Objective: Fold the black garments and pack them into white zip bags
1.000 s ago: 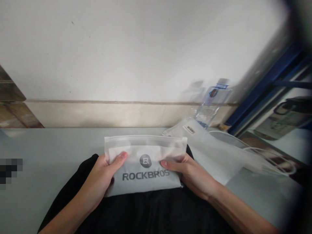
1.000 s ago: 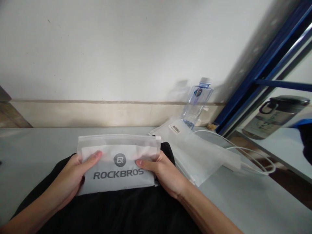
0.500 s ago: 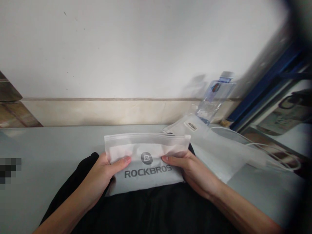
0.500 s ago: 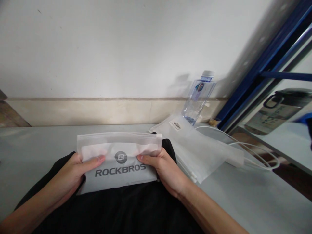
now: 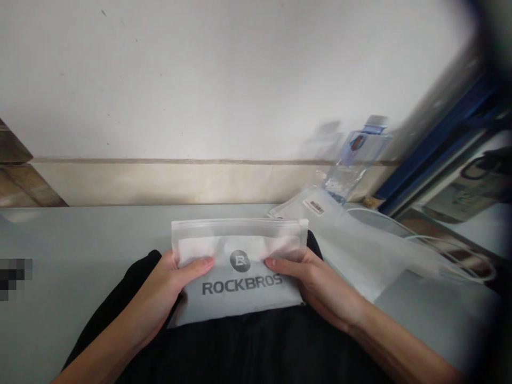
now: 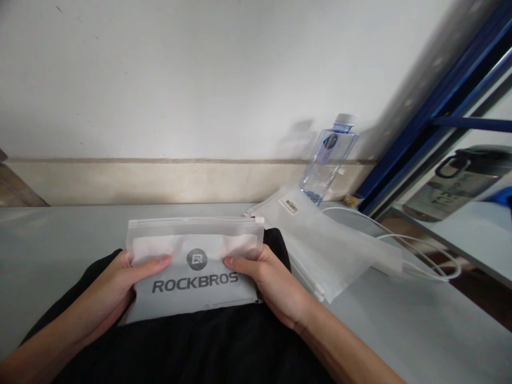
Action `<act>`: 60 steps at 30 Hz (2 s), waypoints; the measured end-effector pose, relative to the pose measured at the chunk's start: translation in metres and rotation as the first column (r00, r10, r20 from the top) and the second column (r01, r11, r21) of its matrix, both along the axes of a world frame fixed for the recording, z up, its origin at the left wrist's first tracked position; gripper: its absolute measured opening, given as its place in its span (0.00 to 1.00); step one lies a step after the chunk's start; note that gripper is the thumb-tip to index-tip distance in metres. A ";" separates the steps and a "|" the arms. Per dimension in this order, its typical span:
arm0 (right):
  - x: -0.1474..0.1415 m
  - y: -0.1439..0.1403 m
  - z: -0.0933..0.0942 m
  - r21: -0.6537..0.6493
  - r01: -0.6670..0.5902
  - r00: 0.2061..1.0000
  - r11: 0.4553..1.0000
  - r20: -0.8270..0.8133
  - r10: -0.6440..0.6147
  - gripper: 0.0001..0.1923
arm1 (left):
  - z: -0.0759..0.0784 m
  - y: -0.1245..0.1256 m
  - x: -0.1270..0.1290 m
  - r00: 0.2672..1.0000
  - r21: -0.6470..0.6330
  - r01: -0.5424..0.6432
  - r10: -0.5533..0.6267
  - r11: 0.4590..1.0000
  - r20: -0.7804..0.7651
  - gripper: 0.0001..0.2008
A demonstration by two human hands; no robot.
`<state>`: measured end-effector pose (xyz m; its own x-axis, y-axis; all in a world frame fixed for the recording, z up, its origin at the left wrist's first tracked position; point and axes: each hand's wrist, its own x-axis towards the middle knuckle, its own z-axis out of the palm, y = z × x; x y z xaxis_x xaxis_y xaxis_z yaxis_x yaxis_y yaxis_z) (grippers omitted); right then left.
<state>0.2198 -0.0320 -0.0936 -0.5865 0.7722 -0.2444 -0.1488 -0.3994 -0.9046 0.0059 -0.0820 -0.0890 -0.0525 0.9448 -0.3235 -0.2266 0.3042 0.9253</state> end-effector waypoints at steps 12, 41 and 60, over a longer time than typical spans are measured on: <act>0.013 0.020 0.012 0.453 0.460 0.857 0.764 -0.002 -0.515 0.10 | 0.001 -0.003 -0.001 1.000 -0.051 -0.006 0.006 0.999 0.012 0.17; 0.009 -0.007 0.019 0.823 0.005 0.841 0.568 0.303 -0.448 0.09 | 0.011 -0.009 -0.006 0.430 0.659 0.048 0.580 0.750 -0.691 0.28; 0.011 -0.059 0.042 0.995 -0.097 0.806 0.026 0.094 -0.584 0.10 | 0.040 -0.018 -0.027 0.382 0.675 0.479 0.559 0.562 -0.736 0.07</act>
